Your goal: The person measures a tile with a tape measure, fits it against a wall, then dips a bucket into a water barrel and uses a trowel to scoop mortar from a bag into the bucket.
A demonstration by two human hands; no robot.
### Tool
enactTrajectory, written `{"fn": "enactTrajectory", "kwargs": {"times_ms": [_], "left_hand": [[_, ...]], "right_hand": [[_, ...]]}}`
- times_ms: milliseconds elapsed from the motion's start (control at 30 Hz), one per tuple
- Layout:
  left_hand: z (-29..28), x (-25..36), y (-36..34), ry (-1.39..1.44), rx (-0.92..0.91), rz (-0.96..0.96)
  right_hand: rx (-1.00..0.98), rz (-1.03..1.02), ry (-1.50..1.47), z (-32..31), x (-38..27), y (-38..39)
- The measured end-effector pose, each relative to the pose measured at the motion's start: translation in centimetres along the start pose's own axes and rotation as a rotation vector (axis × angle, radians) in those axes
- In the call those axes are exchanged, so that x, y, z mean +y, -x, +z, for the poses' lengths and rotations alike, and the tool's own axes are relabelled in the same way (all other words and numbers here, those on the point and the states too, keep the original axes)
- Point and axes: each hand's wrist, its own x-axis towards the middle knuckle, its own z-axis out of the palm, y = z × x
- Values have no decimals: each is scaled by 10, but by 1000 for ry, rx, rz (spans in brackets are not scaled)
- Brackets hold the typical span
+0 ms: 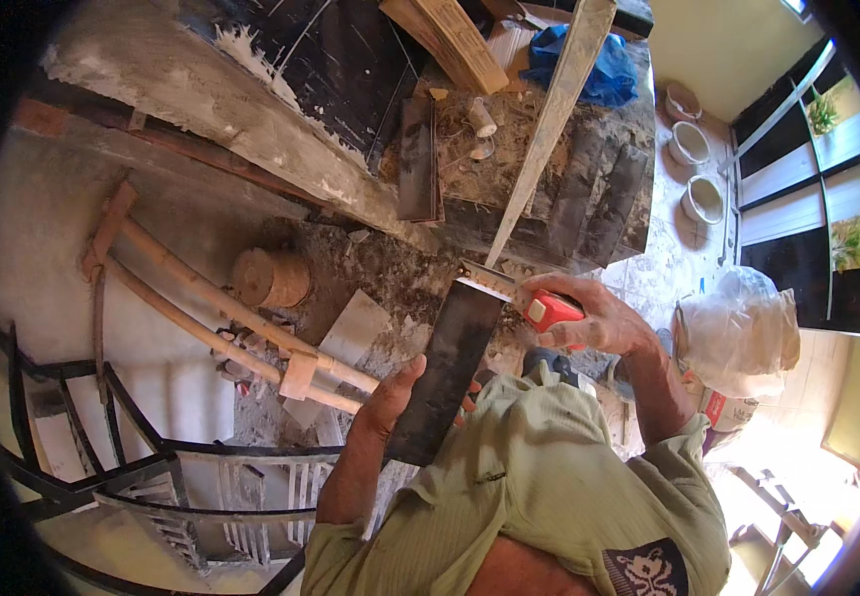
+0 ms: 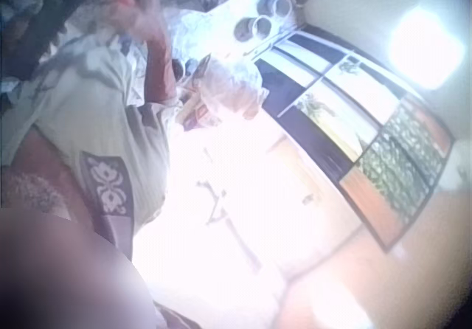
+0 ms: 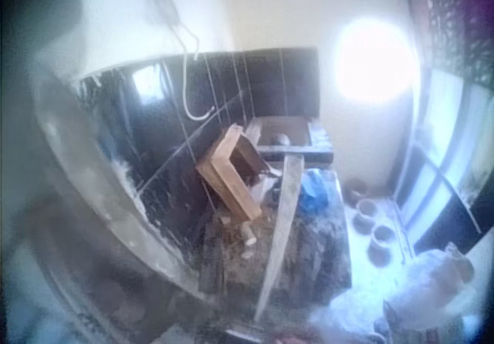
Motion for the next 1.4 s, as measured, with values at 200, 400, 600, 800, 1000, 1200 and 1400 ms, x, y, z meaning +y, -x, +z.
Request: {"fn": "enactTrajectory", "kwargs": {"times_ms": [200, 400, 600, 800, 1000, 1200, 1400], "left_hand": [[3, -7, -5, 33, 95, 11], [-3, -10, -9, 8, 137, 54], [-5, -9, -11, 15, 143, 61], [-1, -9, -12, 31, 158, 76], [-6, -10, -12, 102, 113, 22], [-9, -13, -12, 101, 58, -6], [-11, -20, -19, 12, 97, 38]], "right_hand": [[1, -3, 121, -9, -5, -2], [-1, 26, 61, -10, 1, -7], [10, -23, 130, -10, 5, -11], [-28, -25, 163, -10, -2, -13], [-6, -28, 198, -7, 1, -12], [20, -39, 159, -3, 8, -11], [22, 42, 143, -9, -1, -3]]}}
